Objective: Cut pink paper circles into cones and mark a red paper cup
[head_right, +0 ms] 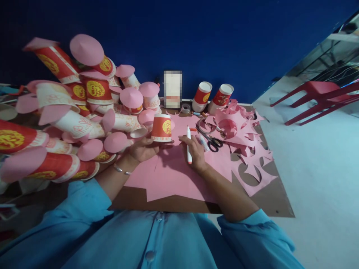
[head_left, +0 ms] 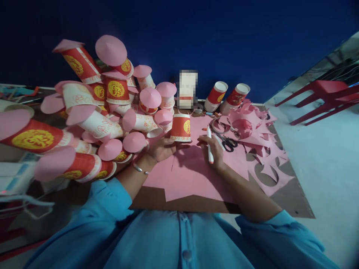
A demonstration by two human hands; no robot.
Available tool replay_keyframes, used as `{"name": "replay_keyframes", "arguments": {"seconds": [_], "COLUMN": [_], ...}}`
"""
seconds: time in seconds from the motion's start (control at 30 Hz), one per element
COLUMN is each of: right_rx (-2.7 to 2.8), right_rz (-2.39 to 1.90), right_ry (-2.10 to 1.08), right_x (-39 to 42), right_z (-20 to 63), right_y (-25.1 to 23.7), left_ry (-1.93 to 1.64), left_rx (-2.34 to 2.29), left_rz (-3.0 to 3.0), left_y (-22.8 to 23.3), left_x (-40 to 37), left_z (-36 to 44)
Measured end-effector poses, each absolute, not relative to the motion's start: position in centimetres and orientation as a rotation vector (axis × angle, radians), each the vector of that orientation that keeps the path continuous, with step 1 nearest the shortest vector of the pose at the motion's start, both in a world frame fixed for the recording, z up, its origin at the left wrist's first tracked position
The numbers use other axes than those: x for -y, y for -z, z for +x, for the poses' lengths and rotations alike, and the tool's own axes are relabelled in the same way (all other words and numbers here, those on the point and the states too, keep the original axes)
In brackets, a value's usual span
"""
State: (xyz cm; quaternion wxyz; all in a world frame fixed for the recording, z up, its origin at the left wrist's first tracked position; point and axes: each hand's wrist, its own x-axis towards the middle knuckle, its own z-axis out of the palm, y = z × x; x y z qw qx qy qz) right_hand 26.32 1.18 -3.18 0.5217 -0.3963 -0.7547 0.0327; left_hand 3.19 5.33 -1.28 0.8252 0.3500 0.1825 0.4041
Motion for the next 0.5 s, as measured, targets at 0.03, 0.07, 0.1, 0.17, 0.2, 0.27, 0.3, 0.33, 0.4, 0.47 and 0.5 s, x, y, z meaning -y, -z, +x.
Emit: {"name": "replay_keyframes", "arguments": {"seconds": [0.03,0.07,0.1,0.17,0.2,0.27,0.3,0.33,0.4,0.47,0.5], "right_rx": [1.799,1.79,1.783,1.781,1.789,1.818,1.832,1.845,1.866,1.885,1.897], "right_rz": [-0.997,-1.038,-1.064,-1.082,-1.075,-1.066,-1.067,-1.071,-1.086,-1.087,-1.083], "right_ry": [-0.067,-0.06,-0.053,-0.045,-0.04,-0.026,-0.015,-0.004,0.017,0.027,0.03], "right_x": [-1.5,-1.8,-2.0,-2.3,-2.4,-2.5,-2.5,-2.5,-2.4,-2.4,-2.4], "right_z": [26.4,26.6,26.7,26.8,26.8,26.7,26.7,26.6,26.4,26.3,26.3], "right_y": [3.6,3.9,4.1,4.2,4.2,4.1,4.1,4.2,4.4,4.5,4.4], "left_ry": [-0.862,-0.859,-0.854,-0.841,-0.833,-0.811,-0.808,-0.807,-0.801,-0.795,-0.793], "left_rx": [-0.373,-0.357,-0.344,-0.331,-0.331,-0.344,-0.352,-0.357,-0.355,-0.342,-0.336], "left_rz": [0.729,0.714,0.7,0.689,0.691,0.71,0.724,0.74,0.778,0.806,0.812], "left_y": [1.3,1.4,1.4,1.5,1.5,1.7,1.9,2.0,2.3,2.5,2.5], "left_x": [-5.3,-5.4,-5.4,-5.3,-5.3,-5.3,-5.3,-5.4,-5.4,-5.4,-5.4], "left_z": [3.2,3.2,3.1,3.0,2.9,2.7,2.6,2.5,2.4,2.5,2.6]}}
